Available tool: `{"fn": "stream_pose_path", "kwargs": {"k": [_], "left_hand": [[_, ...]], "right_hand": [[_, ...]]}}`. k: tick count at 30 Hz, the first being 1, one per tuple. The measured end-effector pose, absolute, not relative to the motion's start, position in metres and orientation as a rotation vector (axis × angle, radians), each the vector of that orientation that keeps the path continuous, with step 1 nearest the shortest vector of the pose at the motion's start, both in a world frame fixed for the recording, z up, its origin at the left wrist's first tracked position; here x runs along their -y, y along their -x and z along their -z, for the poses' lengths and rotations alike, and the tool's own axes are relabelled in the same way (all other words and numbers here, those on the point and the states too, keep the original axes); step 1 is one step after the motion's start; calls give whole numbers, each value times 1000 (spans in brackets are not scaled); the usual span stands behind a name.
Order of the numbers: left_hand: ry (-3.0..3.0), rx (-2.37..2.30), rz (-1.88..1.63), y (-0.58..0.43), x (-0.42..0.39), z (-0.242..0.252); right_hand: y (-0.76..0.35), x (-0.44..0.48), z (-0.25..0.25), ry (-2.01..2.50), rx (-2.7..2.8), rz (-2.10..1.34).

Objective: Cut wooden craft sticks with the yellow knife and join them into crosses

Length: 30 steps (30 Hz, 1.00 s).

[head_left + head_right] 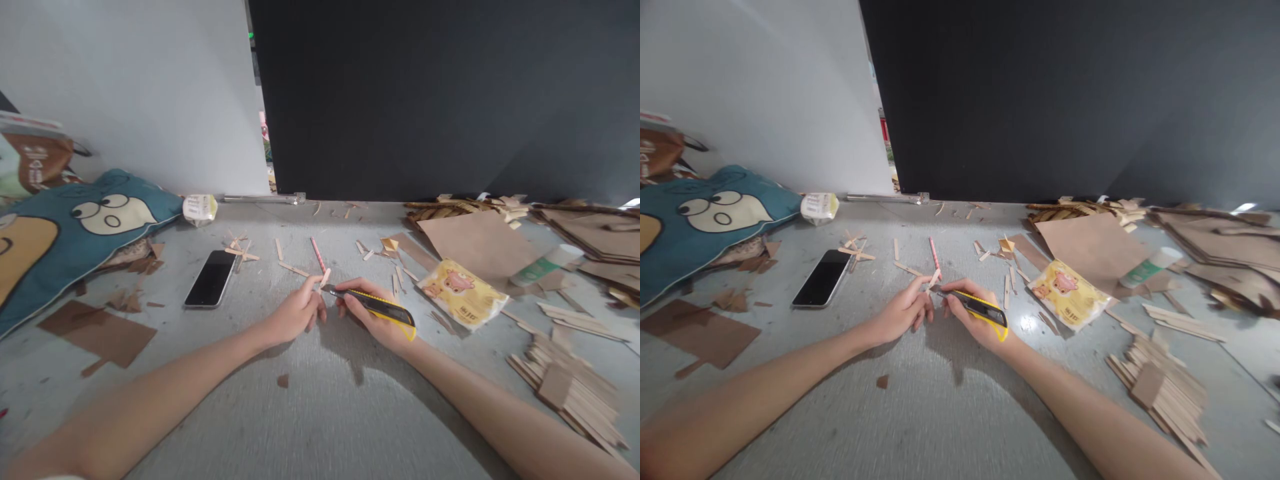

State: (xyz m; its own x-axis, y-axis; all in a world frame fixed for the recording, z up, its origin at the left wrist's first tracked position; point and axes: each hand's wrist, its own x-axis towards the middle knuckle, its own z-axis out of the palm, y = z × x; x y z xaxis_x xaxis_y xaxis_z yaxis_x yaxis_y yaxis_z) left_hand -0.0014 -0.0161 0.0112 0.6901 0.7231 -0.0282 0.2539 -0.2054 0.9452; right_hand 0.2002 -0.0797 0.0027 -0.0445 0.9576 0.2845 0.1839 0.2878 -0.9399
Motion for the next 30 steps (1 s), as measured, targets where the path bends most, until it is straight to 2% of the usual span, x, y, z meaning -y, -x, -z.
{"fn": "stream_pose_path", "kwargs": {"k": [30], "left_hand": [[-1744,-762,-539,2,15,-11]], "right_hand": [[-207,68,-2,1017,1339,-1048]]}}
